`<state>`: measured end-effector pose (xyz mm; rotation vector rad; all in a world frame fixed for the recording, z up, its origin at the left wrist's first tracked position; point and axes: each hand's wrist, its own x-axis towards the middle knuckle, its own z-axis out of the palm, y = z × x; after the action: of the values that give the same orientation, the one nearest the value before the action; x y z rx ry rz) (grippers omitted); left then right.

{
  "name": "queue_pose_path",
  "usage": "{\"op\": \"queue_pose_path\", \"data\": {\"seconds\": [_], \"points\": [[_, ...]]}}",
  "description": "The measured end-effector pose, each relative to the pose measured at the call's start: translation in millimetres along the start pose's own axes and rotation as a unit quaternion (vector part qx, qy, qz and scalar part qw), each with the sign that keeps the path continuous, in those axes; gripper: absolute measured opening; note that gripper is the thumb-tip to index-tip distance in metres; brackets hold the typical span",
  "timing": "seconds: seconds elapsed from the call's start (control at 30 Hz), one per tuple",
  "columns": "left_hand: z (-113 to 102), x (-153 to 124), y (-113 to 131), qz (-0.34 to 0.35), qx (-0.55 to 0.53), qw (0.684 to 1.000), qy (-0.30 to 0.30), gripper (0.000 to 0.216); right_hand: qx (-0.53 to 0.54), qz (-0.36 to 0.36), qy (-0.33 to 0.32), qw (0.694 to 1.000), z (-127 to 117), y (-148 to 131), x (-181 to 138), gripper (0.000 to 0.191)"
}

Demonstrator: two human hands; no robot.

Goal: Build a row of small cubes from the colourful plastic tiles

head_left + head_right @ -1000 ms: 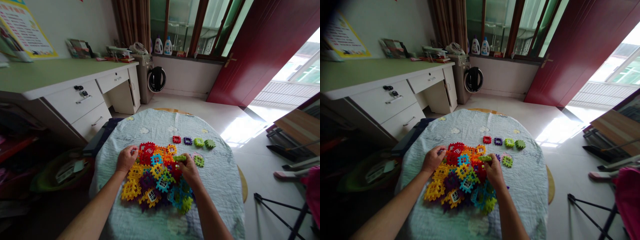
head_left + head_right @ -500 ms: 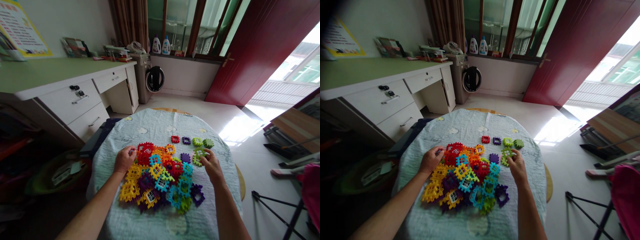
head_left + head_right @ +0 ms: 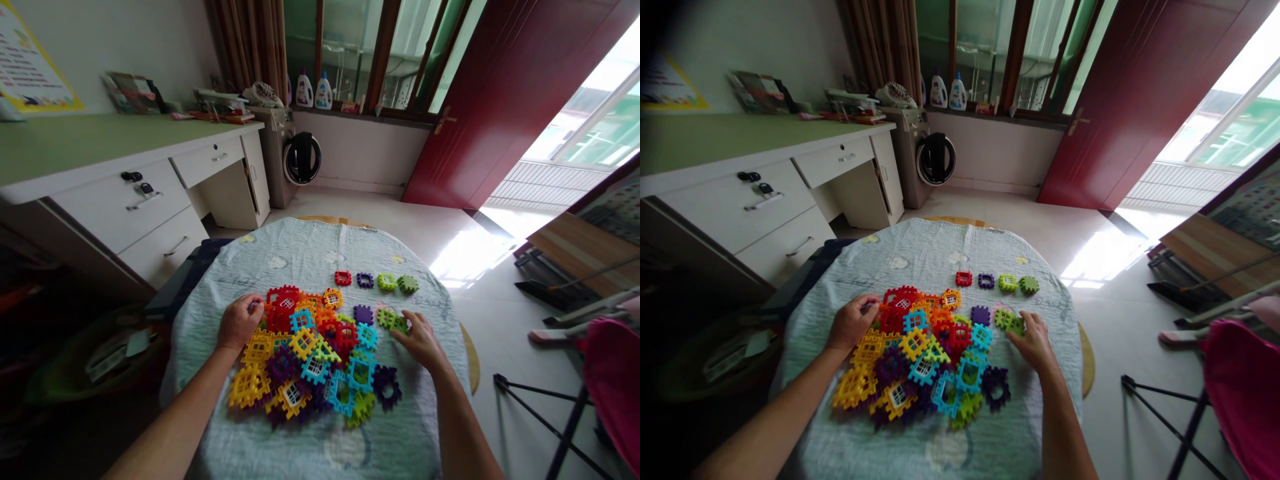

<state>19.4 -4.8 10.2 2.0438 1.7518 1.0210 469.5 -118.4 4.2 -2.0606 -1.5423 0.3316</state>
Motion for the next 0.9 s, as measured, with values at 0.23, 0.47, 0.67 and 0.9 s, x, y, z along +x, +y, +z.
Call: {"op": "queue_pose_path", "data": {"seconds": [0.23,0.47,0.67,0.9], "points": [[0.0,0.2,2.8,-0.003,-0.008,1.000,0.006,0.026,-0.011,-0.020,-0.036,0.999,-5.4,-0.5,4.7,0.052],[-1.3,0.2,3.0,-0.005,-0.002,1.000,0.001,0.026,-0.047,-0.064,-0.047,0.996,-0.8,-26.9,14.8,0.049],[-1.3,0.0,2.8,-0.003,-0.002,1.000,0.005,0.026,-0.077,-0.048,-0.075,0.993,4.0,-29.0,17.3,0.052],[-0.9,0.1,1.8,-0.005,-0.002,1.000,-0.002,0.026,-0.102,-0.058,-0.102,0.988,-2.7,-33.3,24.8,0.052]]}}
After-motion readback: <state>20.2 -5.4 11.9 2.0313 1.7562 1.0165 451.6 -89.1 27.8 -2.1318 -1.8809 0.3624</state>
